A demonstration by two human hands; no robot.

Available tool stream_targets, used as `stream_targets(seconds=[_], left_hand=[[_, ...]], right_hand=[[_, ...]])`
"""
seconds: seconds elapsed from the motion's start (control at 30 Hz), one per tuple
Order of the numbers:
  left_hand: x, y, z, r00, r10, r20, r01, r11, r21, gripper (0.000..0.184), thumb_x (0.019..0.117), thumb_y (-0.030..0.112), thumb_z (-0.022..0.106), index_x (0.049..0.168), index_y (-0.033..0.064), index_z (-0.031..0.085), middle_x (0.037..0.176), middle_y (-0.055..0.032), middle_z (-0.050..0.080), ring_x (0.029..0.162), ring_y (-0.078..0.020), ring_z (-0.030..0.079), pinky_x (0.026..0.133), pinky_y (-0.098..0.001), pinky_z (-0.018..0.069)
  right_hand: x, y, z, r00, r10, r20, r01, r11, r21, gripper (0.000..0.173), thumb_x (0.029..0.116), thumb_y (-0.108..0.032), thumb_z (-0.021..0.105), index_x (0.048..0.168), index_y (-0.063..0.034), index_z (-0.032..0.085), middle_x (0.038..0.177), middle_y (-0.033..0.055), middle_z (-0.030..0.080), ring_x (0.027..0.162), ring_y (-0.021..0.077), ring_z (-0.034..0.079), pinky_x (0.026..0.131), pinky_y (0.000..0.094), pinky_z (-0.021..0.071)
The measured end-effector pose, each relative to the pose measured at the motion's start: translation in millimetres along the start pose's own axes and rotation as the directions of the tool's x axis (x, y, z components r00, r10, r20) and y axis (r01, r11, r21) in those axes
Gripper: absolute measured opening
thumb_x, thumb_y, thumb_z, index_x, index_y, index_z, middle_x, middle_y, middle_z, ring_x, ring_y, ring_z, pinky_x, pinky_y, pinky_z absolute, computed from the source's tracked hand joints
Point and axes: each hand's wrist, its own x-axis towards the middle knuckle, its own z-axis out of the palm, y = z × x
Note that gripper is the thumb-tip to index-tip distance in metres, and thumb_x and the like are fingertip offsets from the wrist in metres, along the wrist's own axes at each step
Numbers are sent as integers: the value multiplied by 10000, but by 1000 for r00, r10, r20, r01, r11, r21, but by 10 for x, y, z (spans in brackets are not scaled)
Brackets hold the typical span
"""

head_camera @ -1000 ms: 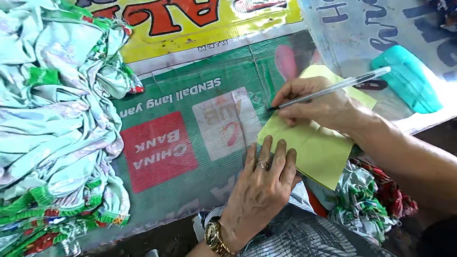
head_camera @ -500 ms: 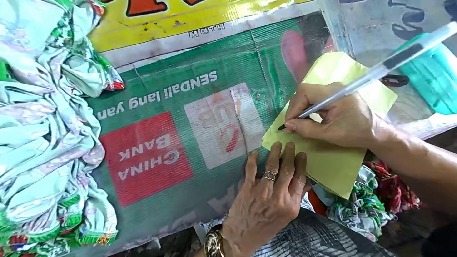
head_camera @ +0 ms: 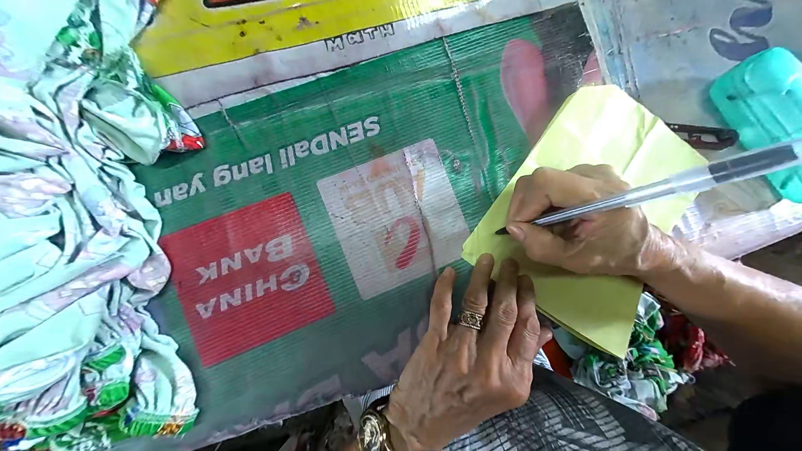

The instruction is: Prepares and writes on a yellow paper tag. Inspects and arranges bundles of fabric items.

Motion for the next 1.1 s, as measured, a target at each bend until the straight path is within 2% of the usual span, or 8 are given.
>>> stream_targets(seconds=[0.2,0.37,0.47,0.87,1.1], left_hand=[[9,8,-7,999,-52,-4,52,999,13,530,1035,526,491,1291,109,694,1330,-128,688,1250,-307,634,1039,-522,436],[18,15,-7,992,-125,-5,125,991,44,599,1008,601,487,1309,124,688,1325,-140,687,1278,-305,607,1039,-505,408],[17,15,-10,992,-126,-1,126,991,52,602,1004,604,487,1311,127,689,1326,-124,691,1269,-297,612,1016,-509,408],[17,10,-3,992,-124,-4,125,991,49,596,1004,603,488,1303,129,692,1330,-111,692,1270,-301,608,1008,-522,404],[16,6,-6,994,-111,-1,111,993,50,601,1007,598,485,1313,121,685,1335,-122,686,1280,-320,600,1011,-528,411]], right_hand=[[2,30,13,1000,-21,5,21,1000,-9,76,851,-58,668,788,-36,633,679,-20,594,567,-31,492,483,113,390],[4,24,14,999,-19,26,20,1000,-24,68,854,-59,677,796,-35,650,702,-15,615,595,-24,529,501,118,424],[3,30,26,1000,-15,24,16,998,-53,70,859,-70,683,798,-46,659,724,-10,637,622,-12,563,518,132,446],[20,3,22,999,6,39,-2,994,-112,83,865,-91,665,789,-65,644,687,-33,600,573,-31,507,480,121,394],[4,6,31,999,7,43,-1,992,-125,80,858,-108,667,786,-79,650,683,-40,602,580,-26,517,485,130,396]])
